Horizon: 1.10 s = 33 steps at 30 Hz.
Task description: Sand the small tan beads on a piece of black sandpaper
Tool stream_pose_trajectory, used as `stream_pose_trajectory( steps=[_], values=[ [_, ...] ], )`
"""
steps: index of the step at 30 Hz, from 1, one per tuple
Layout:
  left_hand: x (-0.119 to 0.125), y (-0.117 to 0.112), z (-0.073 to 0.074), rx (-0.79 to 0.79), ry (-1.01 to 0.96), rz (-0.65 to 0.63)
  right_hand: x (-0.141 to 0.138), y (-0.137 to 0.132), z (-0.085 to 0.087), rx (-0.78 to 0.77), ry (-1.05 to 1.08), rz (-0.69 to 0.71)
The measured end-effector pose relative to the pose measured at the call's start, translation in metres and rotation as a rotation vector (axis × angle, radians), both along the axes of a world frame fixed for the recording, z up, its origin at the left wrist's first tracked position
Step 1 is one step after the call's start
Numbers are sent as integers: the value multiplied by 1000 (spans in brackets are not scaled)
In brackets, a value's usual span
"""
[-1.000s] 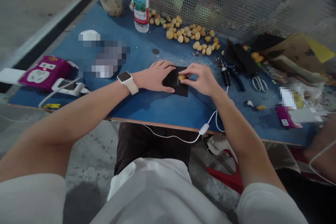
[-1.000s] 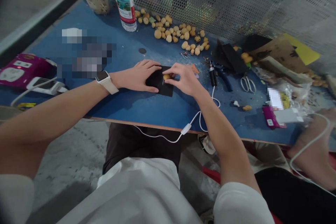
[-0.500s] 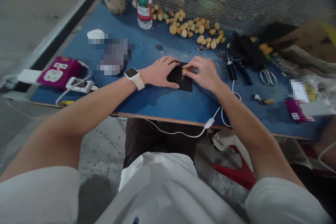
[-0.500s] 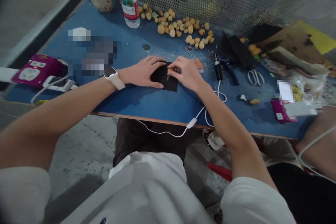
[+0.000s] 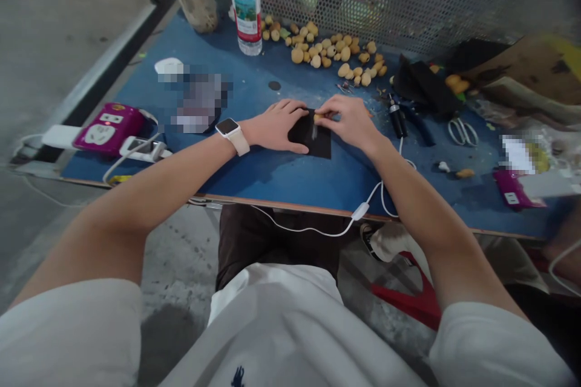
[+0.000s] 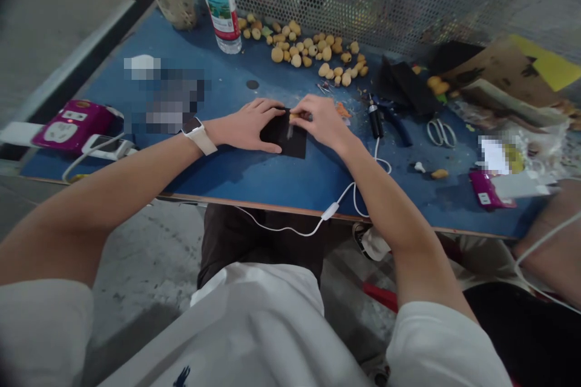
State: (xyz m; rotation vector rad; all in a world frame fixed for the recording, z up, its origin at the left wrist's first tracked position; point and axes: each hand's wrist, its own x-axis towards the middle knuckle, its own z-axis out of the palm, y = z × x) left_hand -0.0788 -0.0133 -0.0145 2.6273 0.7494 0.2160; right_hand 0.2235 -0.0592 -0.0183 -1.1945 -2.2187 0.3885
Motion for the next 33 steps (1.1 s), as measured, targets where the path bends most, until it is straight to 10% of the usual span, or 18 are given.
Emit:
stream_pose_trajectory(
  steps=[33],
  values=[
    [-3,8,-1,-11,-15,-30,-6,4,2,-66,-24,57]
  ],
)
